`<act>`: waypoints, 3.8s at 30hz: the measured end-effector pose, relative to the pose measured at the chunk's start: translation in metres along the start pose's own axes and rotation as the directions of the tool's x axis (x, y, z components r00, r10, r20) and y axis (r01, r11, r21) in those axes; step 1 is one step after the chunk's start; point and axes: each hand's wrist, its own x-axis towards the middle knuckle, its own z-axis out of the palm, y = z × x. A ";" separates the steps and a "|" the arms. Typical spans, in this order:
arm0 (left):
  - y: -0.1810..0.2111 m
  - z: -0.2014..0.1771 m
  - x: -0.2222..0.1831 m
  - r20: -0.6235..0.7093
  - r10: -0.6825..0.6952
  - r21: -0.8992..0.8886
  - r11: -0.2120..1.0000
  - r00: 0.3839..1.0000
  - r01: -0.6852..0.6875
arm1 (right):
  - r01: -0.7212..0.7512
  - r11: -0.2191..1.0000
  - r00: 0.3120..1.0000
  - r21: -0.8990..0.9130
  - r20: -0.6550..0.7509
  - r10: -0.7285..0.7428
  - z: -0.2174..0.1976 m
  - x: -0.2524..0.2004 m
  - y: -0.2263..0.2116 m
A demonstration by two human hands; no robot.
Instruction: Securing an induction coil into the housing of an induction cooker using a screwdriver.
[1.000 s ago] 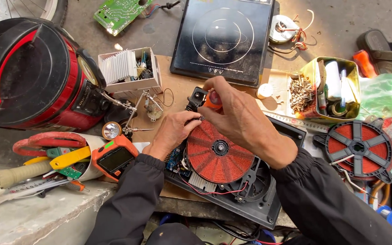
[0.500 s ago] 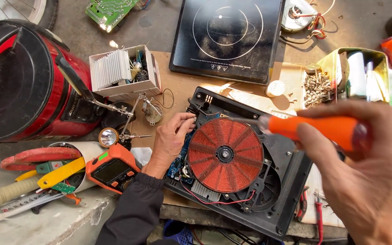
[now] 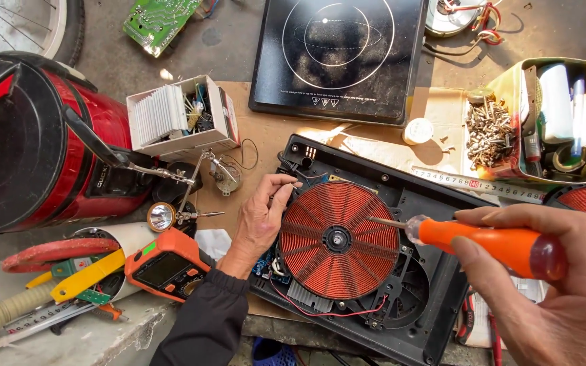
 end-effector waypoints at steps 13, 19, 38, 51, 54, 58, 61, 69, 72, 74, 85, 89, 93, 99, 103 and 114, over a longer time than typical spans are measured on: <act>-0.016 0.013 -0.003 -0.120 0.049 -0.002 0.999 0.992 -0.049 | -0.061 0.984 0.998 -0.166 -0.034 0.056 -0.003 0.012 0.020; -0.016 0.017 -0.003 -0.129 0.052 0.017 0.999 0.990 -0.051 | -0.161 0.959 0.987 -0.233 -0.047 0.154 -0.003 0.021 0.037; -0.014 0.014 -0.003 -0.110 0.081 0.029 0.996 0.991 -0.079 | -0.021 0.971 1.000 -0.239 -0.023 0.016 0.000 0.024 0.047; -0.024 0.011 -0.001 -0.114 0.100 -0.073 0.991 0.988 -0.109 | -0.021 0.961 1.000 -0.275 -0.011 0.019 0.009 0.019 0.052; -0.023 0.012 -0.003 -0.113 0.079 -0.102 0.991 0.990 -0.090 | -0.003 0.980 1.000 -0.200 0.019 0.007 0.012 0.022 0.063; -0.029 0.011 -0.002 -0.117 0.075 -0.113 0.990 0.990 -0.088 | -0.010 0.960 0.999 -0.280 0.037 0.021 0.012 0.021 0.080; -0.031 0.012 -0.001 -0.123 0.074 -0.130 0.987 0.990 -0.090 | 0.050 0.952 0.998 -0.303 0.048 -0.037 0.012 0.020 0.094; -0.029 0.014 0.001 -0.137 0.043 -0.131 0.989 0.990 -0.062 | -0.310 0.911 0.924 -0.272 0.140 0.356 0.026 0.037 0.048; -0.024 0.013 0.000 -0.142 0.045 -0.074 0.996 0.989 -0.056 | -0.261 0.911 0.927 -0.318 0.181 0.329 0.028 0.040 0.050; -0.020 0.012 0.002 -0.136 0.016 -0.065 0.998 0.991 -0.025 | -0.240 0.912 0.928 -0.333 0.198 0.317 0.029 0.042 0.046; -0.018 0.012 -0.004 -0.150 0.123 0.004 0.992 0.981 -0.124 | 0.156 0.974 0.965 -0.162 0.236 -0.115 0.018 0.018 0.049; -0.016 0.012 -0.007 -0.167 0.175 0.050 0.984 0.970 -0.169 | 0.245 0.950 0.957 -0.192 0.207 -0.205 0.011 -0.003 0.044; -0.018 0.010 -0.008 -0.166 0.181 0.023 0.984 0.970 -0.179 | 0.252 0.887 0.967 -0.388 0.138 -0.215 0.006 -0.036 0.012; -0.030 0.012 -0.005 -0.201 0.253 0.073 0.967 0.946 -0.243 | 0.142 0.965 0.990 -0.222 0.027 -0.140 0.006 -0.118 0.006; -0.036 0.013 -0.003 -0.207 0.269 0.111 0.962 0.941 -0.251 | 0.127 0.952 0.992 -0.279 0.035 -0.122 0.022 -0.155 0.015; -0.042 0.013 -0.002 -0.227 0.309 0.077 0.951 0.924 -0.299 | 0.183 0.955 0.981 -0.235 -0.012 -0.192 0.050 -0.169 0.010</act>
